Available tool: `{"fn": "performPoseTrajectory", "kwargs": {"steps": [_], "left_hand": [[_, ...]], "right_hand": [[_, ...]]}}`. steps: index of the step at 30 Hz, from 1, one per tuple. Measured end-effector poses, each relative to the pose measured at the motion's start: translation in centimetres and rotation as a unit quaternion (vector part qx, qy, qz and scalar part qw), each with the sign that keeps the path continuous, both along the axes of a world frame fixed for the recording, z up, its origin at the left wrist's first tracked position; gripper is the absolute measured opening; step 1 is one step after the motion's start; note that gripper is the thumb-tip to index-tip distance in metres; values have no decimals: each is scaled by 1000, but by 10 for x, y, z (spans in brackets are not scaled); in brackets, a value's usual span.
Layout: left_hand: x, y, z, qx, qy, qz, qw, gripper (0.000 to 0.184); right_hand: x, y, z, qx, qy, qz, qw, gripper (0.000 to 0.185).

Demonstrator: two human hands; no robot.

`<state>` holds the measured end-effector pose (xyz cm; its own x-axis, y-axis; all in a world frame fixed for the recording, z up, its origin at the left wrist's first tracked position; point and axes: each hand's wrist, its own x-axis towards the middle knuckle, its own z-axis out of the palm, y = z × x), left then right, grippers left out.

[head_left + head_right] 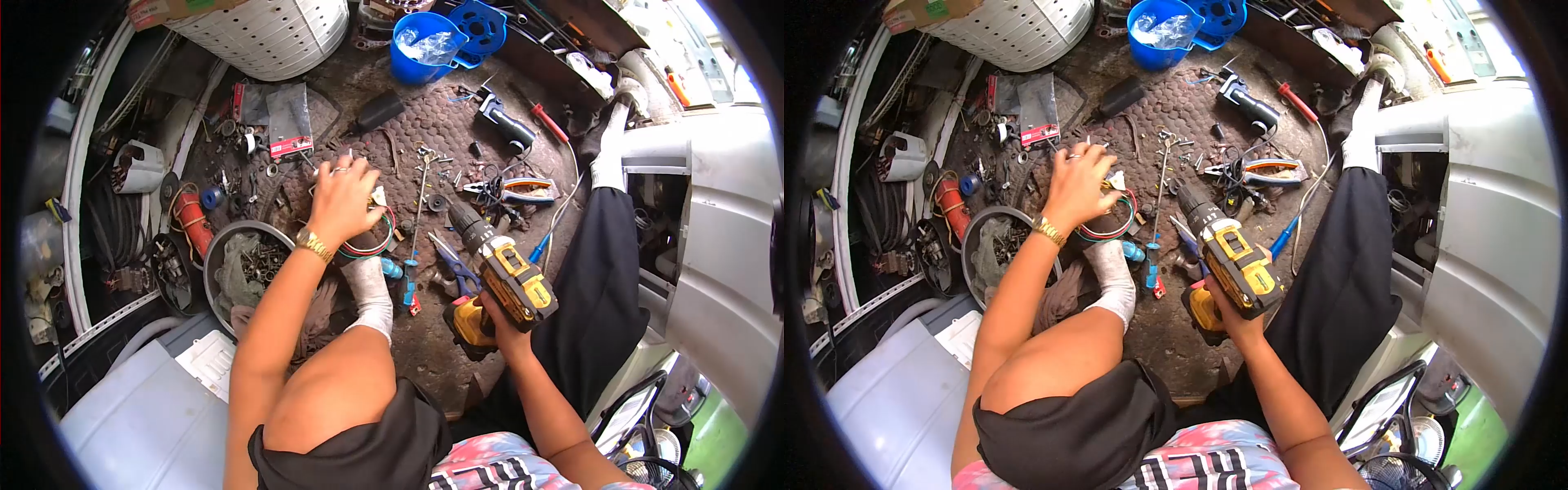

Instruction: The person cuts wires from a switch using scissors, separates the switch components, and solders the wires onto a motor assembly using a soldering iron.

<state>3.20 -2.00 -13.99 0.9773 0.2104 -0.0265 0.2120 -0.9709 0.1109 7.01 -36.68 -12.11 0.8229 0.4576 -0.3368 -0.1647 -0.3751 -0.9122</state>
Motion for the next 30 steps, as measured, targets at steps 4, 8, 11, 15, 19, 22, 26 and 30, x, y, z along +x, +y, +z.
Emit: {"fn": "performPoseTrajectory", "kwargs": {"steps": [4,8,11,15,19,22,26,30], "left_hand": [[13,5,-5,17,84,-61,994,26],[8,-7,-1,-135,-29,-77,987,23],[1,-24,-8,-248,57,-20,967,32],[6,-28,-49,-195,150,-57,968,24],[29,-16,-66,-163,193,-16,967,8],[38,-10,-63,-147,248,-25,957,4],[39,1,-61,-174,208,-110,956,2],[46,15,-45,-237,256,-86,933,18]], "right_hand": [[0,-2,4,-8,-52,25,998,21],[5,-5,5,-24,-73,18,997,24],[4,-6,3,0,27,-37,999,29],[4,0,9,31,61,-58,996,25],[2,-10,-12,-4,11,-24,1000,23],[-2,-5,-17,14,0,-20,1000,25],[-6,-1,-15,-17,-5,35,999,24],[-7,1,-19,-18,-44,40,998,32]]}}
